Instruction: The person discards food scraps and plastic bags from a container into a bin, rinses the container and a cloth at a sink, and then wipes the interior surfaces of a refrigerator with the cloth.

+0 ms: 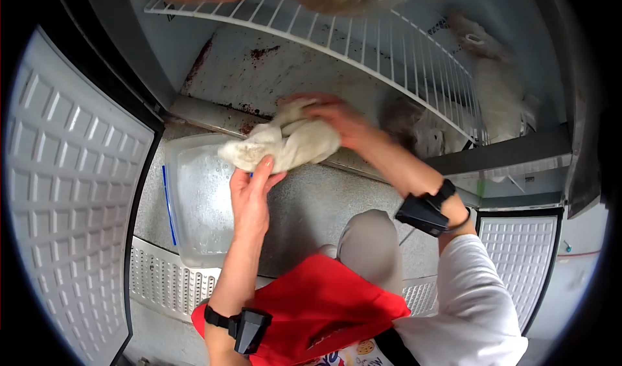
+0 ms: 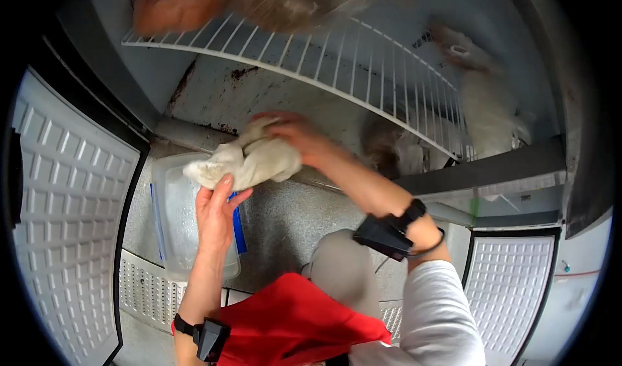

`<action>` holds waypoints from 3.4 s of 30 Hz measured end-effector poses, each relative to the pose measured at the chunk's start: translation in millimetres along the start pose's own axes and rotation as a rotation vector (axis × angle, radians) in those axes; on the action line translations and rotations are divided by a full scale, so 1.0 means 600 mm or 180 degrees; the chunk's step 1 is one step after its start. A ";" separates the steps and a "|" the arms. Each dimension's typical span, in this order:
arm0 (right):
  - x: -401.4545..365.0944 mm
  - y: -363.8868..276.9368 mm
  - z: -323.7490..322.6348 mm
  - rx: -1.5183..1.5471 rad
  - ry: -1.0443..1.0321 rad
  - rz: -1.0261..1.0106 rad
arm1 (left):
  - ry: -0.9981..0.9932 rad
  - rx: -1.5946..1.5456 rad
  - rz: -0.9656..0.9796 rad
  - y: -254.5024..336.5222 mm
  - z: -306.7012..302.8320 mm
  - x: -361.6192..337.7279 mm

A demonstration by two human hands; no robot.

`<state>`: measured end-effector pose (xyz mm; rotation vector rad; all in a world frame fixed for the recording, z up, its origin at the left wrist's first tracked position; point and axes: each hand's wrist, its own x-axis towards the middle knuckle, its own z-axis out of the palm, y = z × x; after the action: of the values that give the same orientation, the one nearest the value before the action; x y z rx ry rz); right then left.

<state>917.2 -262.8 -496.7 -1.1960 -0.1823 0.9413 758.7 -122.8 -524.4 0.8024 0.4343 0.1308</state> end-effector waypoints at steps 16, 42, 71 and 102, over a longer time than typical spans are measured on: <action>-0.097 -0.053 -0.363 -0.0095 0.3688 -0.1580 | -0.0300 0.5490 0.1766 -0.133 -0.066 0.138; 0.309 0.032 -0.501 -0.4911 0.2668 -0.1045 | -0.0838 0.4973 0.1130 -0.103 -0.077 0.130; 0.156 0.203 0.006 -0.3073 0.0762 -0.1009 | 0.1389 0.1336 0.0157 -0.025 -0.163 -0.054; -0.191 0.285 -0.242 -0.4325 0.5118 -0.0959 | 0.1139 0.4216 -0.1445 -0.006 -0.513 -0.002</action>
<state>840.4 -437.2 -660.8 -2.6827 0.3756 -0.8186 626.9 79.7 -714.9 1.9572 1.0610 -0.5082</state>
